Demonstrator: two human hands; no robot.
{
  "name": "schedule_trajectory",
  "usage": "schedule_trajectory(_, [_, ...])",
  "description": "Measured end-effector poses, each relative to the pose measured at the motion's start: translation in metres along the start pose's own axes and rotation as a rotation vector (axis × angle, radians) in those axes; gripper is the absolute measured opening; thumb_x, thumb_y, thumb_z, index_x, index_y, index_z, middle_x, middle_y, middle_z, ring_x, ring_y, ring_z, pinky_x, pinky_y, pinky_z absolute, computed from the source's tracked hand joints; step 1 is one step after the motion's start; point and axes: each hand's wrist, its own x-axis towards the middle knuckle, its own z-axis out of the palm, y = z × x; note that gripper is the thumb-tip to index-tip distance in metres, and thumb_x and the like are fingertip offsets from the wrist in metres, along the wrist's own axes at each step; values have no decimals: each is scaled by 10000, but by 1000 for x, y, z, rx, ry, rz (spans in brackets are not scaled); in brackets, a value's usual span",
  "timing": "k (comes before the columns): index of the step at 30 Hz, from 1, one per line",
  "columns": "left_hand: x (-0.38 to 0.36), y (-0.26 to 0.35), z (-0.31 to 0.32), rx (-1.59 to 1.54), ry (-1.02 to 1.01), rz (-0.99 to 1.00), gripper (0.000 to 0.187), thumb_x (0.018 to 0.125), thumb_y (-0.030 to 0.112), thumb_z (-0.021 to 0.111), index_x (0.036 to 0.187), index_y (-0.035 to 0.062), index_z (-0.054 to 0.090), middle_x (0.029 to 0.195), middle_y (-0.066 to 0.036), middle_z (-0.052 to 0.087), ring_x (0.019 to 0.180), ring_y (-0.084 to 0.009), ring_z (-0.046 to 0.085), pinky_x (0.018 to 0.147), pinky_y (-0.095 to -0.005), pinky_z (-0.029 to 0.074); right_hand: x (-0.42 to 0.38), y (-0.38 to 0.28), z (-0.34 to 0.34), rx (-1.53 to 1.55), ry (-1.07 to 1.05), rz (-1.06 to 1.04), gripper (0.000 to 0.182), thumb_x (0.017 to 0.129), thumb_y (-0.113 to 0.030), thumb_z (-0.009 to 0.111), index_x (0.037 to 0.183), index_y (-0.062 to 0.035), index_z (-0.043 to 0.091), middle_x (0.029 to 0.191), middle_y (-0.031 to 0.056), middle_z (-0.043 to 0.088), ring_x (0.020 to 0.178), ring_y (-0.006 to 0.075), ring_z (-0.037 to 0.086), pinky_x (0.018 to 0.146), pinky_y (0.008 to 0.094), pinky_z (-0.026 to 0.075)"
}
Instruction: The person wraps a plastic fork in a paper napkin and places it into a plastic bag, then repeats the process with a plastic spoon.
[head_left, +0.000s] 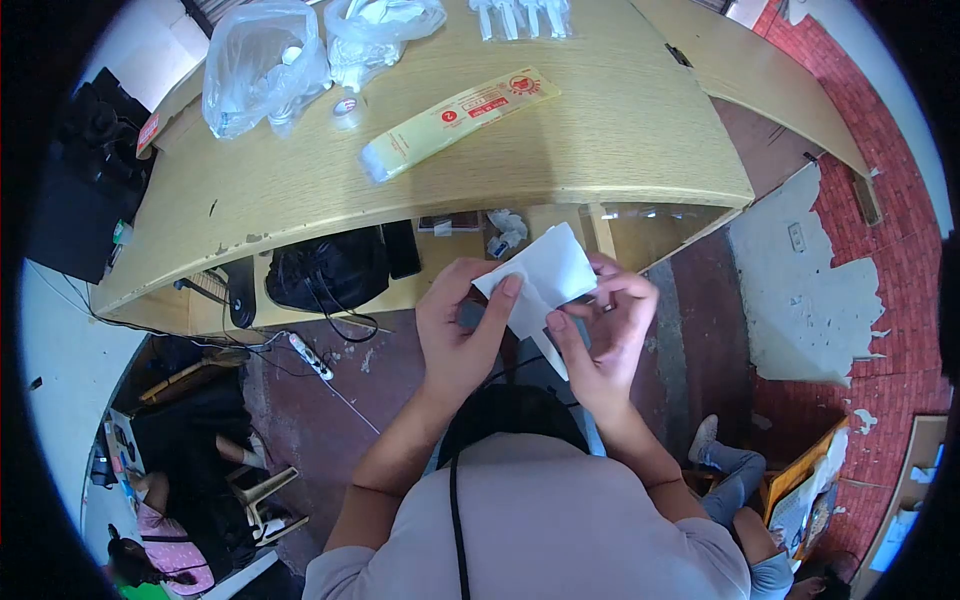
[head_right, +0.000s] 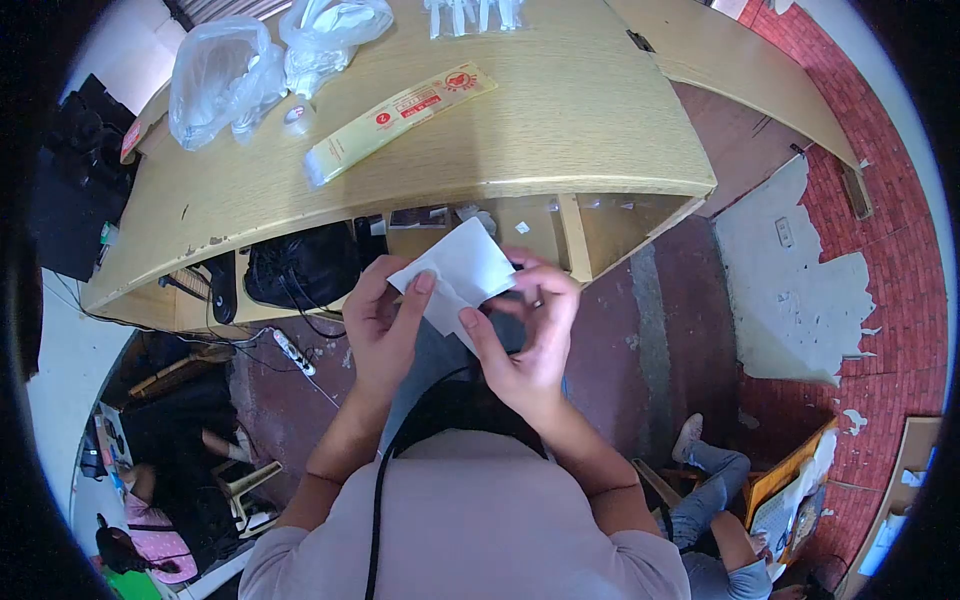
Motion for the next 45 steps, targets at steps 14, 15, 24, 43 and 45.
schedule_trajectory(14, [0, 0, 1, 16, -57, 52, 111, 802, 72, 653, 860, -19, 630, 751, -92, 609, 682, -154, 573, 610, -258, 430, 8, 7, -3, -102, -156, 6, 125, 784, 56, 640, 874, -12, 585, 1065, 93, 507, 1001, 155, 538, 784, 244, 455])
schedule_trajectory(15, [0, 0, 1, 15, -58, 52, 111, 802, 72, 653, 860, -19, 630, 751, -92, 609, 682, -154, 573, 610, -258, 430, 8, 8, -4, -95, -156, -13, 120, 800, 67, 618, 882, -10, 576, 1037, 79, 508, 961, 134, 546, 757, 233, 463])
schedule_trajectory(24, [-2, -3, -1, -85, -87, -59, 133, 837, 41, 632, 928, -53, 608, 843, -59, 574, 751, -80, 547, 617, -199, 424, 5, 8, 0, -12, -169, 39, 163, 805, 78, 612, 938, -4, 564, 989, 83, 518, 893, 129, 560, 680, 232, 501])
schedule_trajectory(43, [-1, -5, 1, -145, -32, -105, 143, 849, 86, 635, 910, -40, 603, 820, -51, 568, 688, -72, 548, 568, -196, 420, -7, 16, -14, 185, -468, 496, 394, 868, -43, 599, 1228, 1, 447, 1044, 79, 601, 871, 122, 611, 646, 226, 518])
schedule_trajectory(45, [-2, -5, 0, -127, -36, -117, 144, 847, 91, 638, 904, -36, 602, 815, -51, 567, 684, -74, 548, 562, -197, 418, -6, 11, -11, 129, -472, 505, 336, 878, -53, 590, 1192, 6, 487, 1006, 71, 617, 817, 112, 622, 596, 215, 517])
